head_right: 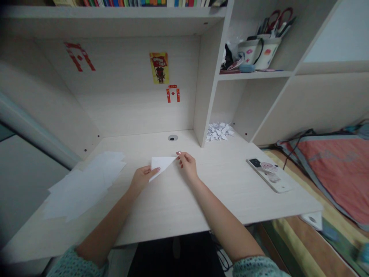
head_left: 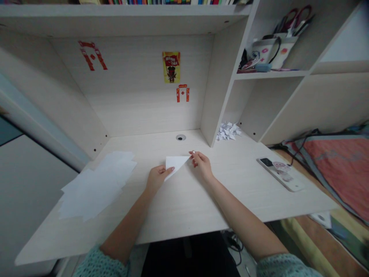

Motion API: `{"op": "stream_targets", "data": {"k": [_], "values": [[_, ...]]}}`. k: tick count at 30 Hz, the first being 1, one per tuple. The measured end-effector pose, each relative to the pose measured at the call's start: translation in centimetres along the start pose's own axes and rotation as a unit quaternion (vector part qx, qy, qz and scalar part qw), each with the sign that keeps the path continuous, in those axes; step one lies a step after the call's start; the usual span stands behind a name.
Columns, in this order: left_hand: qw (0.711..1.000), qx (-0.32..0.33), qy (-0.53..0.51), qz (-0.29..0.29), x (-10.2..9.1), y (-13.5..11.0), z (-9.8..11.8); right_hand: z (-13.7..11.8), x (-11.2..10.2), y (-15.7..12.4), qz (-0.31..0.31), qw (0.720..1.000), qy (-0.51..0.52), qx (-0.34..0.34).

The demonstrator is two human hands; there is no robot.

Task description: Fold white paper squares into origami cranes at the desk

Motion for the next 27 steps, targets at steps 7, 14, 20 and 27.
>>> {"op": "stream_targets", "data": {"k": [7,14,20,27], "values": [[0.997,0.07,0.021,0.022,-0.4,0.2,1.0,0.7,2.7,-1.5,-0.156,0.985,-0.045,0.056],[0.996,0.057,-0.074,0.005,-0.3,0.6,0.8,1.2,3.0,-2.1,-0.076,0.985,0.111,0.104],[0.994,0.088,-0.057,0.006,0.7,0.5,0.3,1.6,5.3,-3.6,-0.133,0.963,0.182,0.15],[0.982,0.016,-0.187,0.001,0.1,0.8,-0.4,1.0,6.6,-4.6,-0.213,0.948,0.179,0.152]]}}
Point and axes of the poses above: each hand's wrist, its own y-axis towards the middle knuckle, its own x-axis out of the palm, z = x × y, the point moved 6 cm from there along y, towards the middle knuckle, and after that the axes turned 7 degrees about -x, right-handed, at the moved point
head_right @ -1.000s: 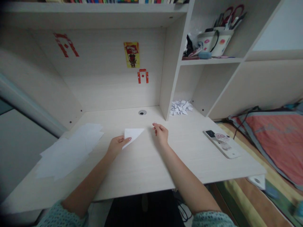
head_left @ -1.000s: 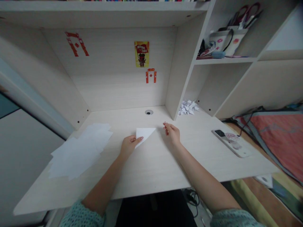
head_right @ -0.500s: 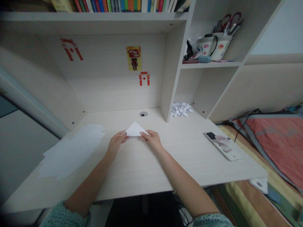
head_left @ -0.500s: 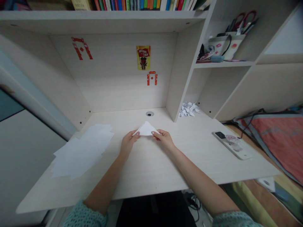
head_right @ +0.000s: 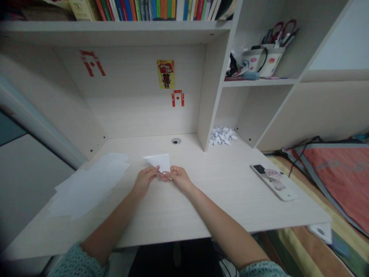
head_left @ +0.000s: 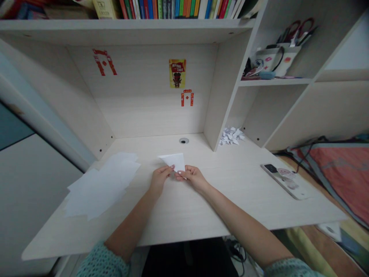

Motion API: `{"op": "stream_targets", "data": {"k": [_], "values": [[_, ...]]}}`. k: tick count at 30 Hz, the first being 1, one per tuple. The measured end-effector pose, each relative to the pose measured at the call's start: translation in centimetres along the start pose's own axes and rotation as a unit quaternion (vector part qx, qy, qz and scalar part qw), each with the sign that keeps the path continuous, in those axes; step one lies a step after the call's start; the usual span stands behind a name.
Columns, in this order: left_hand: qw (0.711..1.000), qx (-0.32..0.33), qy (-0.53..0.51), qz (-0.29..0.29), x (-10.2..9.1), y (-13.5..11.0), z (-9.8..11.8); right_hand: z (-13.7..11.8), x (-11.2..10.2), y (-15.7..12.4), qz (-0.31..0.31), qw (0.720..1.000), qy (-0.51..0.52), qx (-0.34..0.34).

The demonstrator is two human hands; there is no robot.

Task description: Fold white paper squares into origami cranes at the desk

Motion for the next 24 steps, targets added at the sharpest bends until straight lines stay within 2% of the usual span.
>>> {"op": "stream_targets", "data": {"k": [6,13,15,16,18,20,24], "values": [[0.992,-0.04,-0.116,0.008,-0.8,0.3,0.3,0.0,0.3,-0.1,-0.016,1.0,-0.022,0.005],[0.963,-0.084,-0.243,0.081,-3.4,1.6,0.2,0.5,0.1,0.0,-0.019,0.999,-0.041,-0.002],[0.956,-0.068,-0.268,0.097,-4.4,1.8,0.7,0.7,-0.2,0.0,-0.016,0.999,-0.039,0.008],[0.952,-0.053,-0.274,0.125,-5.1,1.8,0.9,0.8,-0.4,0.0,-0.013,0.999,-0.039,0.014],[0.956,-0.017,-0.244,0.163,-6.1,1.6,1.6,0.8,-0.8,0.1,-0.001,0.999,-0.04,0.017],[0.967,-0.011,-0.187,0.172,-6.0,1.2,1.9,0.3,-1.2,0.2,0.022,0.999,-0.041,0.0],[0.992,-0.007,-0.072,0.102,-3.5,0.6,1.3,-0.6,-1.2,0.4,0.047,0.997,-0.055,-0.041]]}}
Point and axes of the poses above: each hand's wrist, its own y-axis towards the middle knuckle, its own x-axis out of the palm, z = x × y, the point moved 6 cm from there along y, towards the middle knuckle, and after that the axes turned 7 degrees about -x, right-handed, at the moved point
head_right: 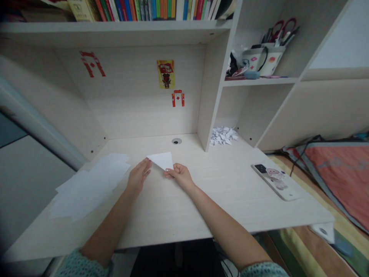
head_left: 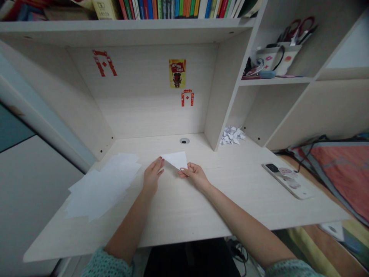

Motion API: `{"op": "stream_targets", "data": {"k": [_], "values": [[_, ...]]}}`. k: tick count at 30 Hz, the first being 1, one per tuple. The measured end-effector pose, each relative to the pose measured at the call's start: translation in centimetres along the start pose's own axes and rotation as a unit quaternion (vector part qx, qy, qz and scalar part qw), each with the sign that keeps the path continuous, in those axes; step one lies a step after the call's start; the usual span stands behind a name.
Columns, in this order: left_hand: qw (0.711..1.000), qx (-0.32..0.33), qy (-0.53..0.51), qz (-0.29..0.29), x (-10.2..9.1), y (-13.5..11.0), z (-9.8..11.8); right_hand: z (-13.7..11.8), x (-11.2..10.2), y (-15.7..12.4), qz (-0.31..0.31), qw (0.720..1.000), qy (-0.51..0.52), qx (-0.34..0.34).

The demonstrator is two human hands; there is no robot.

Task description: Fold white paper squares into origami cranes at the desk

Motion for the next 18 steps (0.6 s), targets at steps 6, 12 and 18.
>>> {"op": "stream_targets", "data": {"k": [6,12,18], "values": [[0.992,-0.014,0.103,-0.075,2.3,-0.5,-1.6,0.5,0.3,0.1,-0.02,0.999,-0.032,-0.001],[0.992,0.013,0.119,-0.05,2.2,-0.7,-1.3,-1.2,-0.4,0.1,-0.006,0.992,-0.081,-0.091],[0.991,0.01,0.13,-0.041,2.0,-0.8,-1.4,-1.6,-0.1,0.1,-0.024,0.989,-0.094,-0.112]]}}
Point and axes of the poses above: each hand's wrist, its own y-axis towards the middle knuckle, its own x-axis out of the palm, z = x × y, the point moved 6 cm from there along y, towards the middle knuckle, and after that the axes turned 7 degrees about -x, right-handed, at the moved point
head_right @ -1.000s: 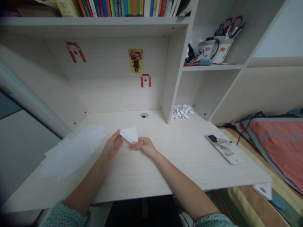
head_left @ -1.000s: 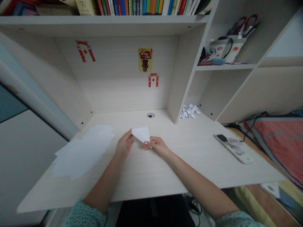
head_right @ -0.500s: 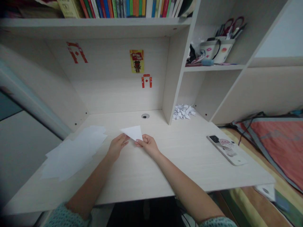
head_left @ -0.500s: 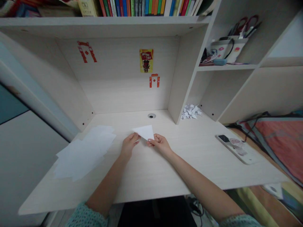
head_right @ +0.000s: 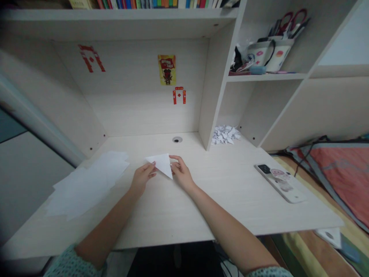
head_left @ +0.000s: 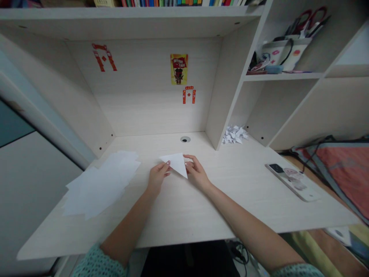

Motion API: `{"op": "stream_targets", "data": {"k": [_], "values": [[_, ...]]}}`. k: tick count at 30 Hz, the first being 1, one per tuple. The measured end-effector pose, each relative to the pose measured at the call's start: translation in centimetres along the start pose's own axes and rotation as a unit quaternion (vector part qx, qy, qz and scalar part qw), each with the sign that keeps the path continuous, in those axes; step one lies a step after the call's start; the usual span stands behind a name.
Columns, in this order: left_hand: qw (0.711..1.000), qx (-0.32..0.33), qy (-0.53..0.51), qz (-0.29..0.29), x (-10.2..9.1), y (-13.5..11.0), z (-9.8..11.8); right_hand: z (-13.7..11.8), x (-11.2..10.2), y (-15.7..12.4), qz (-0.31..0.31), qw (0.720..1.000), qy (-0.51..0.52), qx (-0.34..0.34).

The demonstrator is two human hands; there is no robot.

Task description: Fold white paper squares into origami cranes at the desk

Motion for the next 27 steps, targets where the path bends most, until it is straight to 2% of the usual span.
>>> {"op": "stream_targets", "data": {"k": [5,7,10,13,18,22,24,27], "values": [[1.0,0.003,0.011,-0.024,0.3,0.1,-0.3,0.5,-0.5,-0.1,0.032,0.999,-0.011,-0.017],[0.999,-0.007,0.016,-0.036,0.5,0.1,-0.5,0.7,-0.5,-0.1,0.018,0.999,-0.033,-0.023],[0.998,-0.011,0.014,-0.061,1.1,0.0,-0.4,0.5,0.1,-0.2,-0.034,0.994,-0.098,-0.036],[0.997,-0.003,-0.013,-0.076,1.5,-0.4,0.1,-0.4,0.6,-0.6,-0.067,0.976,-0.189,-0.085],[0.996,0.024,-0.041,-0.072,1.6,-0.8,0.7,-1.9,0.7,-1.2,-0.064,0.943,-0.287,-0.155],[0.994,0.059,0.022,-0.084,1.6,-0.7,0.8,-2.2,0.7,-1.2,-0.066,0.942,-0.284,-0.167],[0.997,0.045,0.03,-0.056,1.0,-0.4,0.5,-2.3,0.3,-1.1,-0.05,0.95,-0.264,-0.159],[0.999,0.002,-0.024,-0.041,0.4,-0.3,0.1,-2.3,-0.6,-0.8,-0.029,0.963,-0.231,-0.135]]}}
Point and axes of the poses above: each hand's wrist, its own y-axis towards the middle knuckle, its own x-axis out of the palm, z = x × y, the point moved 6 cm from there along y, towards the middle knuckle, and after that the axes turned 7 degrees about -x, right-handed, at the moved point
